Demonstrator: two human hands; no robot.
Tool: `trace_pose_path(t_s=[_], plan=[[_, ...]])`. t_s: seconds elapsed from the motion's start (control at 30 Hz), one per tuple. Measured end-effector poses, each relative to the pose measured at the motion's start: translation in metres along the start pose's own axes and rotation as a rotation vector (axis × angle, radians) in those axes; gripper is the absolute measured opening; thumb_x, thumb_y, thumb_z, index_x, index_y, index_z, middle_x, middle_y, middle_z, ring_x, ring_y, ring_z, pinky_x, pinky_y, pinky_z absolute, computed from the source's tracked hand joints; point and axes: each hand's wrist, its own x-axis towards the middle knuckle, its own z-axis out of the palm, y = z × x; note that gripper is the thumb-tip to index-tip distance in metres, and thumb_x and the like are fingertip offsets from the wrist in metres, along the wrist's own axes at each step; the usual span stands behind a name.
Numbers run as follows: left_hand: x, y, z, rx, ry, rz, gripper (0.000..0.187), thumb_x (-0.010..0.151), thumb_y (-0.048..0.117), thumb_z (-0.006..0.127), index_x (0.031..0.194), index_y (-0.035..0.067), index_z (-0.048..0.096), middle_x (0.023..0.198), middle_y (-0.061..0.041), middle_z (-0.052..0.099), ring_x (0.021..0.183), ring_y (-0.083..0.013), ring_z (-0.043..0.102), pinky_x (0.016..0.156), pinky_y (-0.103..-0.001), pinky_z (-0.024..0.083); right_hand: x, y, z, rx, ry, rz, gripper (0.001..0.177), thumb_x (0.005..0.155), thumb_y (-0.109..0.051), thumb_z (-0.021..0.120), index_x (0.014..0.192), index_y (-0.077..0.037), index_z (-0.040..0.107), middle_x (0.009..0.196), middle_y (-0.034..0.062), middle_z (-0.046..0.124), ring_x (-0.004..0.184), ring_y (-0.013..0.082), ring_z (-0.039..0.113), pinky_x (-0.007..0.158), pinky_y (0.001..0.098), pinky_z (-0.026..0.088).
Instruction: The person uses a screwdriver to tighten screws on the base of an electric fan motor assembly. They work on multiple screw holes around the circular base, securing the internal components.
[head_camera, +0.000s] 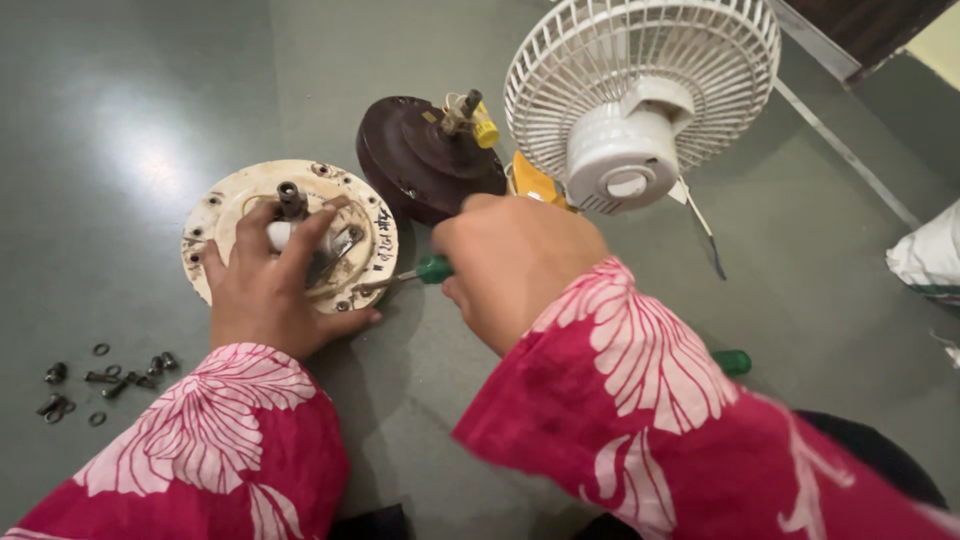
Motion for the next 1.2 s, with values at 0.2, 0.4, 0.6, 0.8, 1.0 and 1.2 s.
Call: trace_pose_path(t_s=[0.2, 0.4, 0.6, 0.8, 1.0, 1.2], plan=[[0.01, -0.012, -0.016, -0.136, -0.058, 0.03, 0.132, 0.042, 0.051, 0.099, 0.152, 0.017, 0.035, 0.147, -0.017, 0.047, 0.135, -0.0367, 0.048, 0.109, -0.062, 0.032, -0.002, 0.012, 0.036, 0.402, 0.334, 0.101, 0.024, 0.08, -0.029, 0.081, 0.095, -0.011, 0.078, 0.085, 0.0122, 0.074, 0.079, 0.0316, 0.071, 0.072, 0.0428, 0.055], [0.012, -0.018, -0.035, -0.256, -0.205, -0.12, 0.117, 0.06, 0.02, 0.095, 0.157, 0.015, 0.031, 0.146, -0.019, 0.05, 0.129, -0.0366, 0.055, 0.108, -0.044, 0.045, 0.008, 0.028, 0.075, 0.833, 0.385, 0.463, 0.029, 0.078, -0.031, 0.084, 0.096, -0.009, 0.08, 0.07, 0.0025, 0.074, 0.061, 0.0117, 0.066, 0.06, 0.0303, 0.053], [0.01, -0.038, -0.049, -0.194, -0.16, -0.191, 0.103, 0.063, 0.013, 0.091, 0.153, 0.01, 0.041, 0.144, -0.019, 0.055, 0.133, -0.0331, 0.055, 0.11, -0.042, 0.046, 0.021, 0.04, 0.089, 1.21, 0.331, 0.576, 0.031, 0.083, -0.033, 0.079, 0.098, -0.006, 0.078, 0.07, 0.002, 0.072, 0.05, 0.0059, 0.049, 0.047, 0.0249, 0.038], [-0.005, -0.069, -0.069, 0.009, -0.322, -0.282, 0.077, 0.071, 0.037, 0.088, 0.138, 0.014, 0.058, 0.134, -0.01, 0.067, 0.13, -0.0282, 0.061, 0.106, -0.043, 0.05, 0.022, 0.012, 0.092, 1.372, 0.192, 0.48, 0.034, 0.097, -0.036, 0.063, 0.1, -0.003, 0.071, 0.073, 0.0064, 0.075, 0.05, 0.0061, 0.051, 0.048, 0.0225, 0.043], [-0.044, -0.104, -0.102, 0.148, -0.593, -0.648, 0.073, 0.077, 0.052, 0.083, 0.142, 0.027, 0.062, 0.138, -0.005, 0.069, 0.129, -0.0281, 0.066, 0.109, -0.044, 0.056, 0.028, -0.038, 0.104, 1.536, 0.014, 0.323, 0.026, 0.095, -0.03, 0.058, 0.106, -0.006, 0.06, 0.082, 0.0049, 0.074, 0.059, 0.0079, 0.065, 0.054, 0.0253, 0.053], [-0.079, -0.145, -0.115, 0.051, -0.562, -0.78, 0.057, 0.084, 0.046, 0.08, 0.135, 0.021, 0.071, 0.135, -0.01, 0.071, 0.123, -0.0294, 0.07, 0.103, -0.045, 0.058, 0.038, -0.082, 0.121, 1.157, 0.181, 0.119, 0.028, 0.084, -0.024, 0.079, 0.094, -0.003, 0.064, 0.078, 0.0019, 0.067, 0.066, 0.0078, 0.06, 0.059, 0.027, 0.052]])
